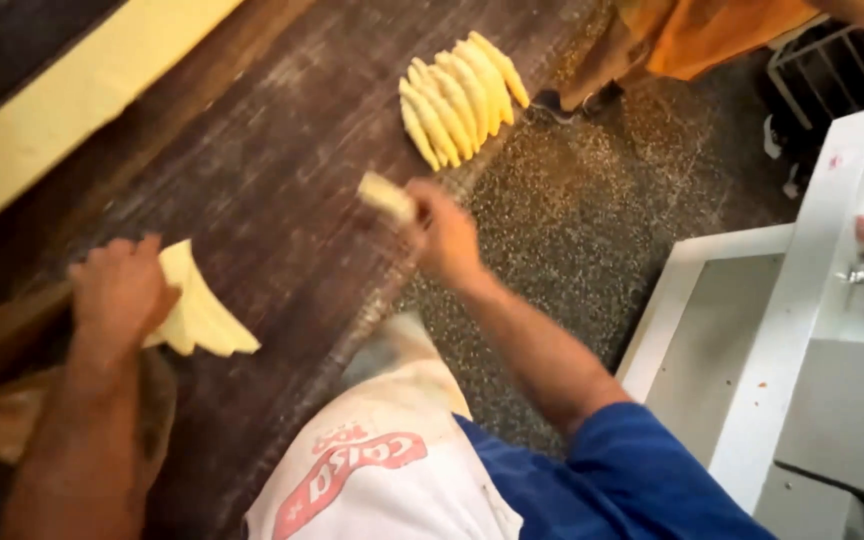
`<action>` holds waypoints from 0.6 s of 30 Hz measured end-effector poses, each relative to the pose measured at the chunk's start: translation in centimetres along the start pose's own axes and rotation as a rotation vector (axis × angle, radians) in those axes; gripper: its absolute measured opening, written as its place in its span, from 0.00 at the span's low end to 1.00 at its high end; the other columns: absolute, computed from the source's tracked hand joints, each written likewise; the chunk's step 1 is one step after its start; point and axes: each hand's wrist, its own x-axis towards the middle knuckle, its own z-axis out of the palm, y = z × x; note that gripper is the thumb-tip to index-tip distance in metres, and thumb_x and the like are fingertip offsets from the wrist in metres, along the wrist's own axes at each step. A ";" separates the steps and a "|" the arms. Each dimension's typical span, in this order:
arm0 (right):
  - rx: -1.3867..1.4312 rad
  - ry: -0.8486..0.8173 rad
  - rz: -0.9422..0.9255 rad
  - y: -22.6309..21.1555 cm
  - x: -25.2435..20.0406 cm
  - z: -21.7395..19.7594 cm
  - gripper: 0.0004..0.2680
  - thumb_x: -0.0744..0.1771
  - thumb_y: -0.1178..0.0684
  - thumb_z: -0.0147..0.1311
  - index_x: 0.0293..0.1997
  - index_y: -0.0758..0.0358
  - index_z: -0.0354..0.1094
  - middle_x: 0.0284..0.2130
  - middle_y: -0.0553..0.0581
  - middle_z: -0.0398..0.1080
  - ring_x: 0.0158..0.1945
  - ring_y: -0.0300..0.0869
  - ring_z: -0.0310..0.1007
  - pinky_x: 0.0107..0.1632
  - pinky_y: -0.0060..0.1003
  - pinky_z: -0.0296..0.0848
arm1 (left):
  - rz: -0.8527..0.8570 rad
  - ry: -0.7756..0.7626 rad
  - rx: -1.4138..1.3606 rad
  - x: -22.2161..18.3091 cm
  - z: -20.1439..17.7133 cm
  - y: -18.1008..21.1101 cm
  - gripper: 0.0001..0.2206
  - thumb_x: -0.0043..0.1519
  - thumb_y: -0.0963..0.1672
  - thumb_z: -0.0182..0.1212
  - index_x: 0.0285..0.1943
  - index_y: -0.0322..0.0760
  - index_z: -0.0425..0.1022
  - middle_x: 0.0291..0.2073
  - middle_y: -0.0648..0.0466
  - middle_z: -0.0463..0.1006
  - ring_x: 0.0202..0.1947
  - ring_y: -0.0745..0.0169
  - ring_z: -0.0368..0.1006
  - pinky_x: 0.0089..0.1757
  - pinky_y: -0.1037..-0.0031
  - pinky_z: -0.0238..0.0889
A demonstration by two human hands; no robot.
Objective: Shaping dough into croissants, flattening dough with a rolling pin, and arranging them on a baking tray
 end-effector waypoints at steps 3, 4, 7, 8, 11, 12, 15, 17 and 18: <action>-0.009 0.229 -0.084 4.5 9.0 -3.6 0.08 0.66 0.50 0.57 0.48 0.56 0.72 0.38 0.53 0.76 0.39 0.44 0.77 0.42 0.40 0.74 | -0.045 -0.279 0.139 0.6 -3.9 0.1 0.19 0.51 0.59 0.66 0.48 0.60 0.81 0.43 0.61 0.85 0.48 0.56 0.82 0.45 0.63 0.72; -0.137 0.373 -0.223 7.1 12.2 -3.6 0.06 0.65 0.48 0.58 0.43 0.52 0.72 0.35 0.51 0.76 0.38 0.49 0.76 0.39 0.46 0.70 | -0.040 -0.315 0.217 0.7 -4.6 0.2 0.16 0.55 0.60 0.61 0.46 0.63 0.82 0.42 0.64 0.85 0.49 0.60 0.81 0.46 0.67 0.70; -0.449 0.176 -0.408 12.3 17.2 -2.8 0.08 0.65 0.45 0.66 0.46 0.47 0.78 0.50 0.60 0.64 0.48 0.53 0.68 0.40 0.45 0.81 | -0.010 -0.427 -0.008 -0.1 -5.4 -0.3 0.19 0.59 0.58 0.57 0.38 0.47 0.81 0.37 0.53 0.84 0.42 0.50 0.80 0.47 0.65 0.70; -0.431 0.170 -0.396 12.9 16.9 -2.6 0.08 0.65 0.45 0.66 0.46 0.47 0.78 0.50 0.60 0.64 0.48 0.53 0.68 0.40 0.45 0.81 | -0.005 -0.441 0.010 -0.7 -7.0 -0.1 0.19 0.59 0.58 0.57 0.38 0.47 0.81 0.37 0.53 0.84 0.42 0.50 0.80 0.47 0.65 0.70; -0.398 0.205 -0.478 13.8 16.8 -2.4 0.06 0.66 0.48 0.66 0.44 0.41 0.77 0.41 0.53 0.62 0.39 0.47 0.64 0.25 0.37 0.77 | -0.409 -0.580 -0.408 -3.7 -10.6 2.1 0.21 0.63 0.56 0.57 0.40 0.36 0.69 0.39 0.29 0.83 0.44 0.18 0.76 0.44 0.45 0.64; -0.401 0.335 -0.554 14.1 16.6 -1.8 0.07 0.65 0.47 0.66 0.45 0.40 0.75 0.38 0.51 0.62 0.37 0.47 0.64 0.27 0.38 0.73 | -0.556 -0.511 -0.720 -4.5 -11.3 3.2 0.16 0.62 0.52 0.62 0.47 0.37 0.74 0.40 0.39 0.84 0.41 0.37 0.76 0.42 0.54 0.65; -0.382 0.373 -0.503 12.9 17.0 -1.9 0.10 0.63 0.45 0.68 0.46 0.42 0.76 0.39 0.53 0.63 0.39 0.48 0.63 0.33 0.40 0.71 | -0.633 -0.394 -1.198 -4.2 -8.8 6.5 0.12 0.63 0.46 0.65 0.51 0.36 0.75 0.38 0.49 0.81 0.34 0.59 0.72 0.36 0.64 0.65; -0.361 0.271 -0.363 8.8 14.0 -3.3 0.12 0.62 0.43 0.70 0.46 0.44 0.78 0.43 0.56 0.65 0.43 0.49 0.63 0.36 0.42 0.73 | -0.557 -0.387 -1.353 -3.3 -7.0 8.6 0.09 0.65 0.44 0.63 0.48 0.35 0.73 0.34 0.49 0.77 0.31 0.62 0.69 0.32 0.67 0.64; -0.185 0.177 -0.485 5.3 11.2 -4.5 0.18 0.61 0.42 0.70 0.54 0.47 0.73 0.46 0.61 0.67 0.48 0.57 0.66 0.47 0.50 0.72 | -0.395 -0.365 -1.515 -2.7 -6.8 9.8 0.09 0.66 0.43 0.61 0.51 0.33 0.72 0.34 0.50 0.76 0.33 0.62 0.71 0.34 0.67 0.67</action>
